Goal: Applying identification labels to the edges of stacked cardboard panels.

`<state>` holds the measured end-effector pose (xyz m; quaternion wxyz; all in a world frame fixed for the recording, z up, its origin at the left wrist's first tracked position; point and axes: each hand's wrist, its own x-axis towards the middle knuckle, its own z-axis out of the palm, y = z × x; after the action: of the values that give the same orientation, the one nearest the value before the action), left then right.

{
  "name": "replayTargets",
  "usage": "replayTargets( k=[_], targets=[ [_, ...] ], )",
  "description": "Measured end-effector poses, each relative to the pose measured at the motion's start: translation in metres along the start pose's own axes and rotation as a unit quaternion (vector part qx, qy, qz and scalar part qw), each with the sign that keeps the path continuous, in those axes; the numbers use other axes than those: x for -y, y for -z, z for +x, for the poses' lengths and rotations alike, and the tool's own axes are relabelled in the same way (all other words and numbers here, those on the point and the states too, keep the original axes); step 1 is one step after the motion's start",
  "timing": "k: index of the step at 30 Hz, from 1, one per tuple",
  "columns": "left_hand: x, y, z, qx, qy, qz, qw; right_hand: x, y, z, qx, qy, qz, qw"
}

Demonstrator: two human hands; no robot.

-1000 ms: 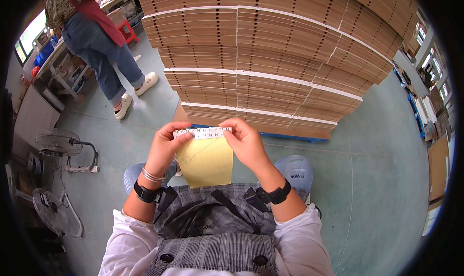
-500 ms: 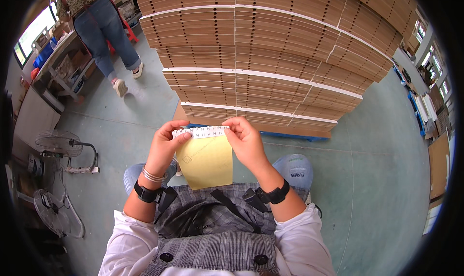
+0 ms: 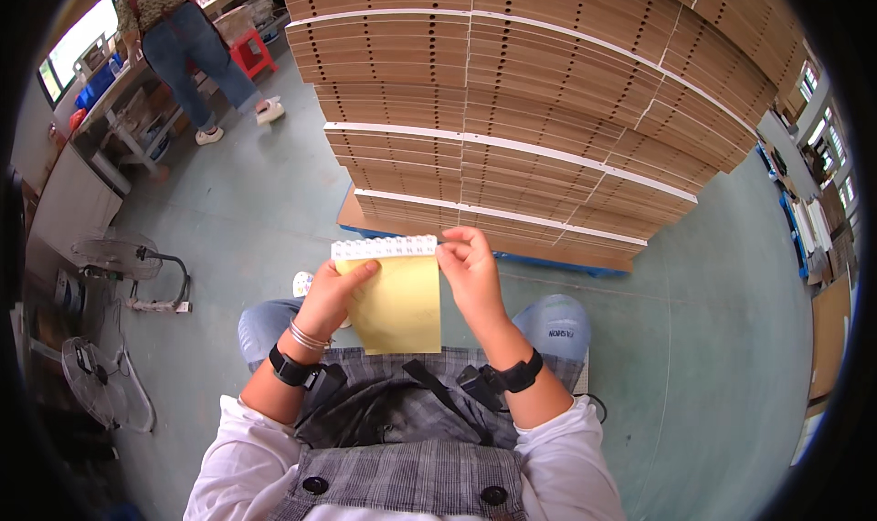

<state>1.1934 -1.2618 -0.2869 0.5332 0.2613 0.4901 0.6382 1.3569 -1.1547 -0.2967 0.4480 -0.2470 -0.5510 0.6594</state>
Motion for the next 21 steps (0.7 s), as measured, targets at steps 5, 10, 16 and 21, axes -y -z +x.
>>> replayTargets(
  k=[5,10,16,21],
  targets=[
    [-0.019,0.043,-0.012,-0.168,-0.135,0.115,0.97,-0.084,0.033,0.025,0.03,-0.126,-0.13,0.983],
    [-0.048,0.077,-0.031,-0.261,-0.213,0.13,0.932,-0.2,0.032,-0.006,0.427,-0.275,-0.486,0.711],
    [-0.065,0.09,-0.004,-0.316,-0.267,0.077,0.907,-0.241,0.044,-0.07,0.5,-0.381,-0.476,0.615],
    [-0.041,0.092,0.027,-0.338,-0.191,0.075,0.918,-0.286,0.09,-0.092,0.556,-0.543,-0.29,0.558]
  ],
)
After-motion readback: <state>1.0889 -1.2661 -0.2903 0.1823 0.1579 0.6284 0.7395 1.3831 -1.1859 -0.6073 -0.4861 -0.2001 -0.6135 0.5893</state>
